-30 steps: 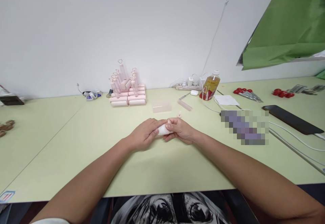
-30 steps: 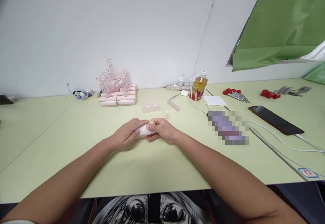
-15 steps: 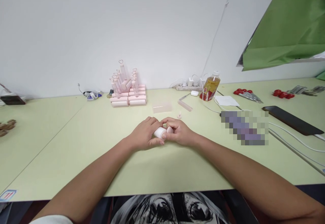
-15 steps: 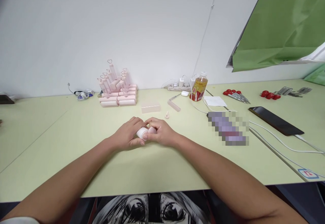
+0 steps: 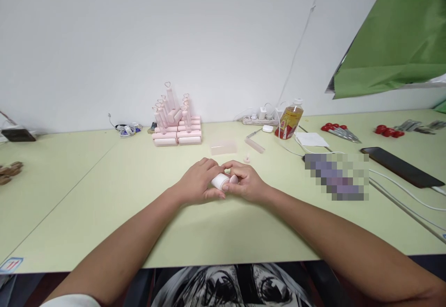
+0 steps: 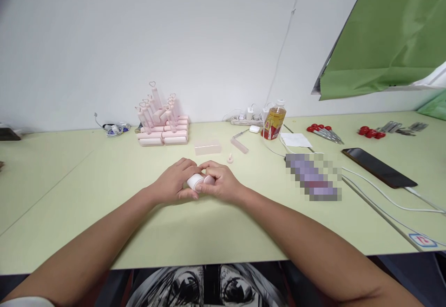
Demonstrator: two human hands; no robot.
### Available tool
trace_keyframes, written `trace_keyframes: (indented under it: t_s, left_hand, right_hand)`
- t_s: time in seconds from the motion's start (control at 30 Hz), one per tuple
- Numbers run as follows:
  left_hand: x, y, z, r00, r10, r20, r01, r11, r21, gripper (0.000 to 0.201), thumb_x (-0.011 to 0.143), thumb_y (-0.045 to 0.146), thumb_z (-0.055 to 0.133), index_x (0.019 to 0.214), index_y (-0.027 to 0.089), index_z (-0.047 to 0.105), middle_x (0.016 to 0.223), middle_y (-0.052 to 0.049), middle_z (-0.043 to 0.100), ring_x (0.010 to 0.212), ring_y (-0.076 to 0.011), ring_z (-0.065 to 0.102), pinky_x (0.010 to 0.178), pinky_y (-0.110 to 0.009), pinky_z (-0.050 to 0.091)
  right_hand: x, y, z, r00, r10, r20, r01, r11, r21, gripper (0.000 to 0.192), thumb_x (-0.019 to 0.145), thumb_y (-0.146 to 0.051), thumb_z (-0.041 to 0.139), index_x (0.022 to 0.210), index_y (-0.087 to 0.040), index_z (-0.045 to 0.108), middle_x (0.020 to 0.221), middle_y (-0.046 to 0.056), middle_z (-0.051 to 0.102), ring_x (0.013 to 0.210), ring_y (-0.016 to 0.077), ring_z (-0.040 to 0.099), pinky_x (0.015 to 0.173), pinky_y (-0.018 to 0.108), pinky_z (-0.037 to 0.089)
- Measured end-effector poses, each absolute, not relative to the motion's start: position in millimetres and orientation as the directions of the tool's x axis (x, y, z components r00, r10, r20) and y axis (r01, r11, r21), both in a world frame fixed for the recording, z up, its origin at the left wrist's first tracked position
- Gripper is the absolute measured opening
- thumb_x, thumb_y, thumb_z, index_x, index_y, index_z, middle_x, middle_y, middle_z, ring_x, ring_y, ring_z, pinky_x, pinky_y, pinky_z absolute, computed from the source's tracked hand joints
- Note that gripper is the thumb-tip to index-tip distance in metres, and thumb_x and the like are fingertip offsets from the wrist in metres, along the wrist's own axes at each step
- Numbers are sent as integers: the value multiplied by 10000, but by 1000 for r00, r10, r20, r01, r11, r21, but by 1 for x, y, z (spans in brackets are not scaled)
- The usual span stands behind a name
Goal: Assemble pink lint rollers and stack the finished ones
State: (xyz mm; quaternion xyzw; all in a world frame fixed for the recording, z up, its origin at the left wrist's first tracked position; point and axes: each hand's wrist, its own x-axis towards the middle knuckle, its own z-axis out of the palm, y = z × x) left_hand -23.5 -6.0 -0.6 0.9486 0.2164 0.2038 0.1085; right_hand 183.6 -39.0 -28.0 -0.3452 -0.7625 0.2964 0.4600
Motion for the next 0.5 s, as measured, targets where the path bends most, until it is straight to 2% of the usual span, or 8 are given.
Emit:
trace_keyframes:
  t_s: [0.3, 0.4, 0.5]
  left_hand:
    - [-25, -5, 0, 812, 472, 343, 406, -879, 249, 656, 811, 744, 418, 1141, 200, 577, 1006, -98, 568, 909, -248, 483, 834, -379, 386]
    - [-24, -6, 0, 792, 501, 348, 431, -863, 262, 647, 814, 744, 416, 1121, 201, 584, 1008, -95, 574, 905, -245, 490, 820, -373, 385]
    - [-22, -6, 0, 763, 550, 340, 478, -834, 277, 619, 810, 740, 435, 1080, 208, 602, 981, -82, 587, 876, -234, 504, 791, -362, 380]
  right_hand:
    - [182, -39, -30, -339, 781, 525, 288, 617, -732, 382, 754, -442, 715, 582, -178, 499, 1014, 96, 627, 917, 215, 629, 702, 297, 478]
    - [183, -37, -30, -332, 770, 545, 284, 632, -721, 363, 762, -433, 709, 605, -185, 497, 1016, 103, 641, 952, 229, 631, 734, 312, 481]
    - [185, -34, -30, -326, 773, 544, 299, 631, -716, 333, 743, -427, 726, 652, -188, 513, 1023, 102, 659, 906, 222, 632, 739, 325, 479]
